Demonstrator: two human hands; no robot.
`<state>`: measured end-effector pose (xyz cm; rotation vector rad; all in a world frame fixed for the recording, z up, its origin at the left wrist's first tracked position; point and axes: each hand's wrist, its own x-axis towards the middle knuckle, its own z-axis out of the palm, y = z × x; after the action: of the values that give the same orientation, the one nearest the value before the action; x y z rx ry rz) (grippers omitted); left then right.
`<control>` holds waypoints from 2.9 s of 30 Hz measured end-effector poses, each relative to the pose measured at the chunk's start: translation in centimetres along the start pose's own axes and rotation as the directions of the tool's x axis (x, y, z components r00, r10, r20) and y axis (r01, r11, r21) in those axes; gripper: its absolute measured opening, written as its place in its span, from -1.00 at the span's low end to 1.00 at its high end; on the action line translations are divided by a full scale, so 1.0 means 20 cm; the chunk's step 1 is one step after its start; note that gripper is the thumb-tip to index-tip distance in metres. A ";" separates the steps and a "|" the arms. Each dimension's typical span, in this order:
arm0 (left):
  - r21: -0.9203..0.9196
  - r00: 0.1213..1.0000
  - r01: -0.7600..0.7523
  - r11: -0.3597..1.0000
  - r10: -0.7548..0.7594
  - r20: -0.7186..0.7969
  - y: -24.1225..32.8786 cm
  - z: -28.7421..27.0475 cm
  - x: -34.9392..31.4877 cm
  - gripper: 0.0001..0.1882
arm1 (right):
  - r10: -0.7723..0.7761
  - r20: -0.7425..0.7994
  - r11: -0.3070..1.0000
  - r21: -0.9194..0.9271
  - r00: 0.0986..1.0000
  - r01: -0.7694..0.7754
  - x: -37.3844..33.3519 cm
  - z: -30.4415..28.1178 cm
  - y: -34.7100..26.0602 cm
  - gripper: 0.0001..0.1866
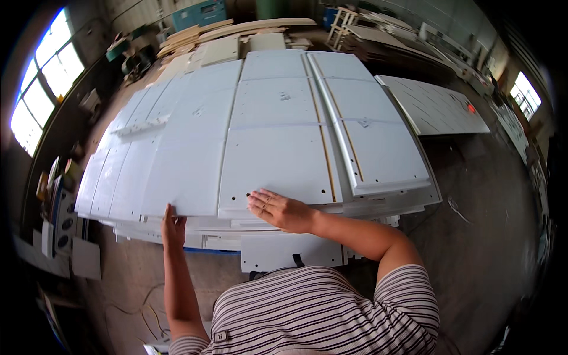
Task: The person repeatedly picks up white rectangular panels from a workbench, removes thin strips, and stacks them on a pile. The person handles the panels one at a time, placing them in a growing stack on the floor.
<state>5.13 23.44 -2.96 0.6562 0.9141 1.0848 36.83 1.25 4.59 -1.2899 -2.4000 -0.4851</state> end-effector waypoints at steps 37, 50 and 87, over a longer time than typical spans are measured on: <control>-0.035 0.993 0.083 0.996 -0.085 -0.082 -0.49 0.71 -0.78 -0.58 | 0.957 0.290 -0.172 0.539 -0.010 -0.824 -1.66 -0.79 1.14 -0.09; -0.096 0.999 0.001 0.995 0.004 0.047 -0.52 0.81 -0.82 -0.52 | 0.933 0.274 0.050 0.544 0.234 -0.838 -1.54 -0.56 1.55 0.01; 0.052 0.854 0.335 0.941 -0.280 -0.439 -1.34 -0.79 -2.67 -0.75 | 0.392 0.414 0.919 -0.204 0.821 -0.336 -0.29 -0.24 -0.04 0.12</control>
<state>-6.34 -35.62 -16.97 0.3554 1.4273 0.8951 39.86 -5.67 5.98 -2.0598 -2.3964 -0.2380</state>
